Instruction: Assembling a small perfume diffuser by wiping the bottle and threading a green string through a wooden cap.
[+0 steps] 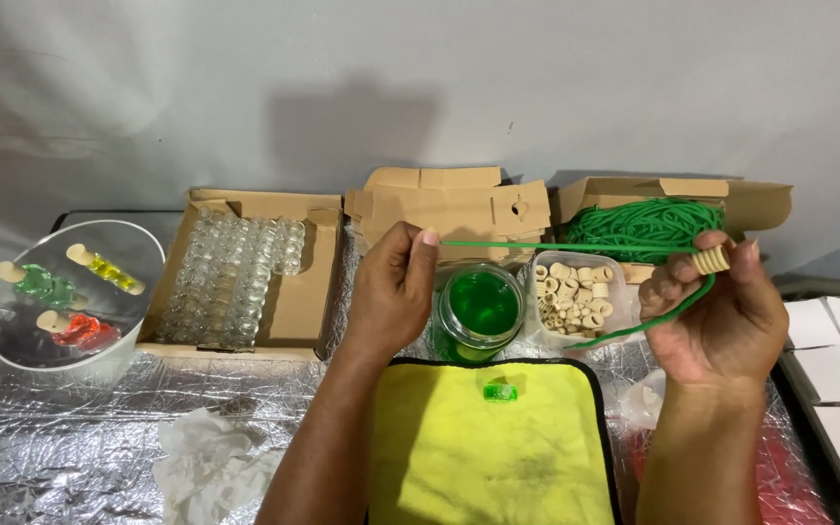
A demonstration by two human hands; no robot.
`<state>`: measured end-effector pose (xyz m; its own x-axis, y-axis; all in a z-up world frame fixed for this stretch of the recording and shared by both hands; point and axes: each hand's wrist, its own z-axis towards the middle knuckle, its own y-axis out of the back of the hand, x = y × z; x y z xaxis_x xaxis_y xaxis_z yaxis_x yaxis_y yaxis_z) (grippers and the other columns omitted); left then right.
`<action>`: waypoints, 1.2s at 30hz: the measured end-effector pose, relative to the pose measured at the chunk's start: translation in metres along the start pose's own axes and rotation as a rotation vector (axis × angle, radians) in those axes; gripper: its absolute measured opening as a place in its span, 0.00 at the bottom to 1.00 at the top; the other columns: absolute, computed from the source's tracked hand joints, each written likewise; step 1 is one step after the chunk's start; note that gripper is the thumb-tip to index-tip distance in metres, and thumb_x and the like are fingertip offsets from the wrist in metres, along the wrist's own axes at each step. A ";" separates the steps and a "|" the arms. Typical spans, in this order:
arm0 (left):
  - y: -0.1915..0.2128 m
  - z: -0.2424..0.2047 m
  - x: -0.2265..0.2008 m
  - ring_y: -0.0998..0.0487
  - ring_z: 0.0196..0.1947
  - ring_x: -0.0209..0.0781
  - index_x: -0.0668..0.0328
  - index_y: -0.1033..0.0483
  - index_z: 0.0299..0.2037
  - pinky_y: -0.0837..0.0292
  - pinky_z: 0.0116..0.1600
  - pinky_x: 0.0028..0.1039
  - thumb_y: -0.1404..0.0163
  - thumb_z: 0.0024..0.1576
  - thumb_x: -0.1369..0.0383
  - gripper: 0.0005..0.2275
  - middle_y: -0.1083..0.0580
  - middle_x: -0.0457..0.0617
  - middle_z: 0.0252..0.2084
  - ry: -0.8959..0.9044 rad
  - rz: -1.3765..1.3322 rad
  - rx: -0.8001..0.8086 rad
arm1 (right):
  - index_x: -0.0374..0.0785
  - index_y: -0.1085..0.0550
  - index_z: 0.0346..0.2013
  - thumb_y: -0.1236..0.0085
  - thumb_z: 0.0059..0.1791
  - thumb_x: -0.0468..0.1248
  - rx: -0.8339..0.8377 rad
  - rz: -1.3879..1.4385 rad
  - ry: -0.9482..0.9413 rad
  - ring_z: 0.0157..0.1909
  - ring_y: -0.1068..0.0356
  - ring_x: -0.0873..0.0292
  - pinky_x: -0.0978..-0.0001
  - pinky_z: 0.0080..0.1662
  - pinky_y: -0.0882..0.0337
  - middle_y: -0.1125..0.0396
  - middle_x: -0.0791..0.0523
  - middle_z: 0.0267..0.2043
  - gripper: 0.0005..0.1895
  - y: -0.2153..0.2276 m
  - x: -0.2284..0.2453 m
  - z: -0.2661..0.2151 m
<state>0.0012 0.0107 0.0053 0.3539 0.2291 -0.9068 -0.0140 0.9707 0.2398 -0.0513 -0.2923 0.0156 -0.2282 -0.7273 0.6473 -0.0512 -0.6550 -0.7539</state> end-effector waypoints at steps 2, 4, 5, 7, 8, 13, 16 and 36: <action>0.000 0.001 0.001 0.41 0.25 0.32 0.53 0.38 0.28 0.46 0.30 0.29 0.58 0.68 0.60 0.15 0.39 0.39 0.24 0.000 0.005 -0.061 | 0.41 0.19 0.40 0.38 0.54 0.46 0.002 0.015 0.003 0.29 0.32 0.61 0.73 0.35 0.34 0.29 0.58 0.27 0.11 -0.002 0.000 -0.001; 0.001 0.002 0.003 0.42 0.26 0.32 0.53 0.40 0.27 0.46 0.31 0.29 0.58 0.69 0.61 0.16 0.40 0.38 0.24 0.000 0.011 -0.119 | 0.42 0.19 0.39 0.38 0.54 0.45 0.002 0.030 0.008 0.30 0.32 0.62 0.73 0.36 0.34 0.29 0.59 0.28 0.10 -0.006 -0.001 -0.003; 0.001 0.002 0.003 0.41 0.26 0.32 0.53 0.40 0.27 0.45 0.31 0.29 0.58 0.68 0.61 0.16 0.40 0.38 0.24 0.012 -0.004 -0.121 | 0.41 0.20 0.38 0.37 0.53 0.45 -0.004 0.033 0.004 0.29 0.32 0.61 0.73 0.35 0.33 0.30 0.58 0.27 0.10 -0.009 -0.001 -0.003; 0.002 0.003 0.003 0.40 0.26 0.31 0.52 0.40 0.26 0.44 0.32 0.29 0.58 0.68 0.61 0.16 0.39 0.37 0.24 0.025 -0.019 -0.124 | 0.41 0.20 0.37 0.37 0.53 0.45 -0.008 0.036 0.000 0.28 0.32 0.60 0.72 0.35 0.32 0.31 0.57 0.25 0.10 -0.010 -0.002 -0.003; 0.003 0.003 0.003 0.41 0.26 0.31 0.52 0.40 0.26 0.45 0.31 0.29 0.58 0.68 0.61 0.16 0.40 0.37 0.23 0.032 -0.013 -0.114 | 0.41 0.20 0.37 0.36 0.53 0.45 -0.017 0.040 0.011 0.29 0.31 0.61 0.73 0.34 0.32 0.29 0.59 0.27 0.10 -0.009 -0.002 -0.002; 0.010 0.001 -0.005 0.40 0.24 0.31 0.51 0.38 0.25 0.45 0.30 0.26 0.55 0.66 0.60 0.16 0.38 0.38 0.22 0.038 0.037 -0.012 | 0.41 0.19 0.43 0.37 0.53 0.48 0.027 0.011 -0.004 0.31 0.31 0.60 0.72 0.37 0.33 0.28 0.56 0.29 0.14 -0.004 0.004 -0.006; 0.017 -0.002 -0.030 0.33 0.28 0.33 0.49 0.33 0.28 0.35 0.33 0.25 0.56 0.64 0.53 0.16 0.33 0.41 0.29 0.176 0.133 0.339 | 0.40 0.21 0.48 0.39 0.54 0.47 0.014 0.010 0.025 0.36 0.31 0.57 0.69 0.42 0.30 0.28 0.54 0.34 0.15 -0.003 0.007 -0.015; -0.093 -0.064 -0.016 0.22 0.41 0.32 0.64 0.33 0.62 0.21 0.50 0.28 0.54 0.71 0.63 0.15 0.24 0.49 0.38 0.076 -0.910 0.684 | 0.33 0.29 0.58 0.57 0.60 0.48 0.375 -0.037 -0.030 0.41 0.19 0.52 0.56 0.47 0.16 0.23 0.47 0.40 0.22 -0.045 -0.014 -0.022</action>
<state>-0.0632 -0.0788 -0.0251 -0.0859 -0.5131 -0.8540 0.7395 0.5416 -0.3998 -0.0671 -0.2482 0.0374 -0.2040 -0.7039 0.6804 0.3019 -0.7064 -0.6402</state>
